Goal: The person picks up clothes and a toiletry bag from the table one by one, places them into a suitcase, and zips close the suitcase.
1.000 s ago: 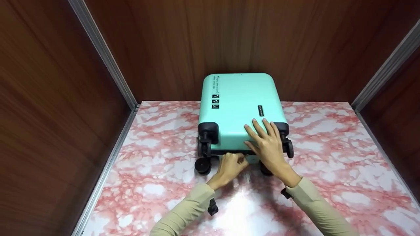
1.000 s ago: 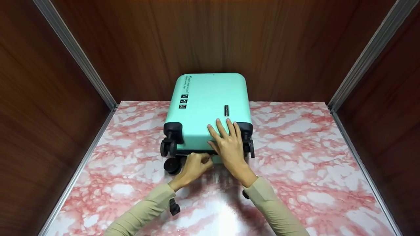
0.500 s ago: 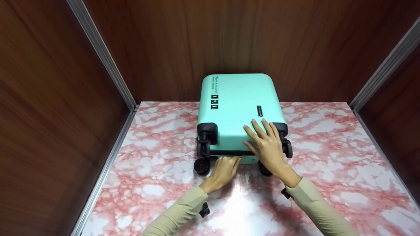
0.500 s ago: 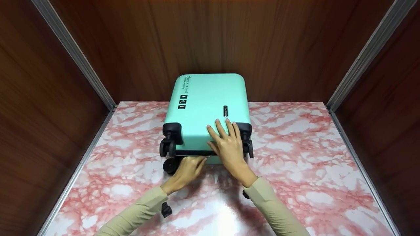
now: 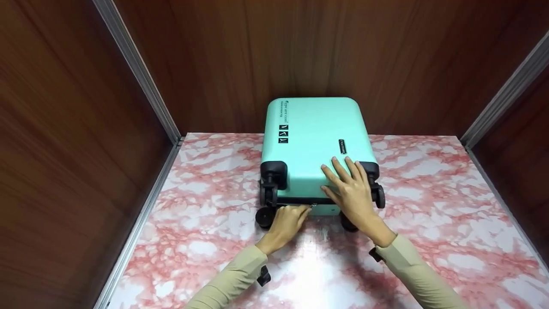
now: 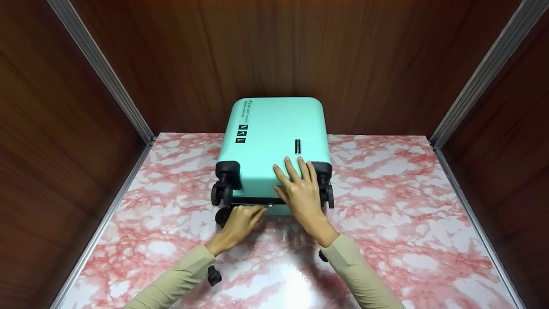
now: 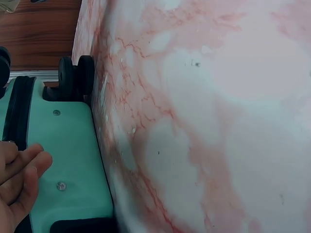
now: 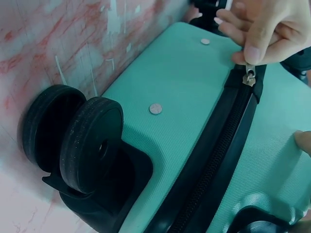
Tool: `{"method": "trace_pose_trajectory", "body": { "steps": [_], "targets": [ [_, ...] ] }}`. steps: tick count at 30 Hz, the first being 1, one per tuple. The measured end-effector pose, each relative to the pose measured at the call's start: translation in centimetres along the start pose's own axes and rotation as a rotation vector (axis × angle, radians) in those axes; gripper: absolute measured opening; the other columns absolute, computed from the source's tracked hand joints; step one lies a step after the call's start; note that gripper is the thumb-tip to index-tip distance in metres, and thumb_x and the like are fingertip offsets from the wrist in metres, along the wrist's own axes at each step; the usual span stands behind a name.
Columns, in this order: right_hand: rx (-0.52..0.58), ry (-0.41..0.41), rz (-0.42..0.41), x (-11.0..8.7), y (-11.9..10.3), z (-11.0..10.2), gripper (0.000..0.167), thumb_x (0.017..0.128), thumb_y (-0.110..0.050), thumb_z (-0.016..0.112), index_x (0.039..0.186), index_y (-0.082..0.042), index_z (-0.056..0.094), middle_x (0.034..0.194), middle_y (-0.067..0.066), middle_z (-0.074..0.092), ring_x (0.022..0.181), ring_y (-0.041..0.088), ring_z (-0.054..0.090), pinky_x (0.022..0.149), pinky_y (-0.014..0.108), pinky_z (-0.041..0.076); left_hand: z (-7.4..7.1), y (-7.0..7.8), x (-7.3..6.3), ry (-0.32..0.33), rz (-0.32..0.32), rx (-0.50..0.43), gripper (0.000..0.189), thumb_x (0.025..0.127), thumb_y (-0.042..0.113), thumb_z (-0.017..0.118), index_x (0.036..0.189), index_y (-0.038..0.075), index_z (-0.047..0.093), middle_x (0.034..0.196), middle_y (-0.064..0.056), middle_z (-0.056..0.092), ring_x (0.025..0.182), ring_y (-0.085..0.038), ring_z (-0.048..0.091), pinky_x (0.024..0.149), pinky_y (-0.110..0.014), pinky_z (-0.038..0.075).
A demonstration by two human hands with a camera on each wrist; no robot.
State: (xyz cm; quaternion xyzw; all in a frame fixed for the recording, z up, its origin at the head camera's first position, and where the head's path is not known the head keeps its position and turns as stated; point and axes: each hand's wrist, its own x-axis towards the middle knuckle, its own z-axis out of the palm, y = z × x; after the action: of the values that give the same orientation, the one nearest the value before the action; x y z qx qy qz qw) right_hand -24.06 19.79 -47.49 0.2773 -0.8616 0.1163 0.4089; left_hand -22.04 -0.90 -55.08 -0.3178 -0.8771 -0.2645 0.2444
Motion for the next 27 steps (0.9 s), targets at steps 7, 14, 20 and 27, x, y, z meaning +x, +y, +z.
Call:
{"method": "trace_pose_trajectory", "body": {
  "steps": [7,14,20,27],
  "targets": [
    [-0.001,-0.002,-0.012,-0.1,0.2,0.0,0.059,0.081,-0.031,0.081,0.135,-0.016,0.063,0.138,0.017,0.057,0.129,0.047,0.045,0.109,0.059,0.03,-0.3,-0.3,-0.1,0.01,0.022,0.012,0.016,0.1,0.018,0.06,0.096,0.011,0.073,0.067,0.001,0.066,0.06,-0.016,0.065,0.054,-0.033,0.051],
    [-0.001,-0.01,-0.01,-0.1,0.1,0.0,0.059,0.081,-0.031,0.081,0.135,-0.017,0.063,0.138,0.017,0.056,0.129,0.047,0.045,0.109,0.059,0.03,-0.7,-0.7,-0.7,0.031,0.009,0.022,0.014,0.099,0.018,0.061,0.095,0.012,0.073,0.071,0.001,0.068,0.063,-0.016,0.067,0.053,-0.034,0.051],
    [0.01,-0.028,-0.016,-0.1,-0.2,0.0,0.058,0.083,-0.03,0.08,0.137,-0.017,0.061,0.139,0.016,0.056,0.131,0.046,0.044,0.109,0.059,0.028,-0.9,-1.4,-1.3,0.049,-0.001,-0.002,0.014,0.099,0.016,0.061,0.095,0.01,0.073,0.075,0.001,0.07,0.067,-0.015,0.069,0.054,-0.032,0.052],
    [0.022,-0.003,0.0,-0.1,0.0,0.2,0.059,0.081,-0.03,0.081,0.135,-0.017,0.063,0.138,0.016,0.056,0.13,0.046,0.045,0.109,0.059,0.029,-1.5,-1.9,-1.8,0.076,-0.012,0.018,0.014,0.099,0.018,0.061,0.092,0.011,0.072,0.074,0.001,0.071,0.065,-0.016,0.069,0.054,-0.034,0.053]
  ]
}}
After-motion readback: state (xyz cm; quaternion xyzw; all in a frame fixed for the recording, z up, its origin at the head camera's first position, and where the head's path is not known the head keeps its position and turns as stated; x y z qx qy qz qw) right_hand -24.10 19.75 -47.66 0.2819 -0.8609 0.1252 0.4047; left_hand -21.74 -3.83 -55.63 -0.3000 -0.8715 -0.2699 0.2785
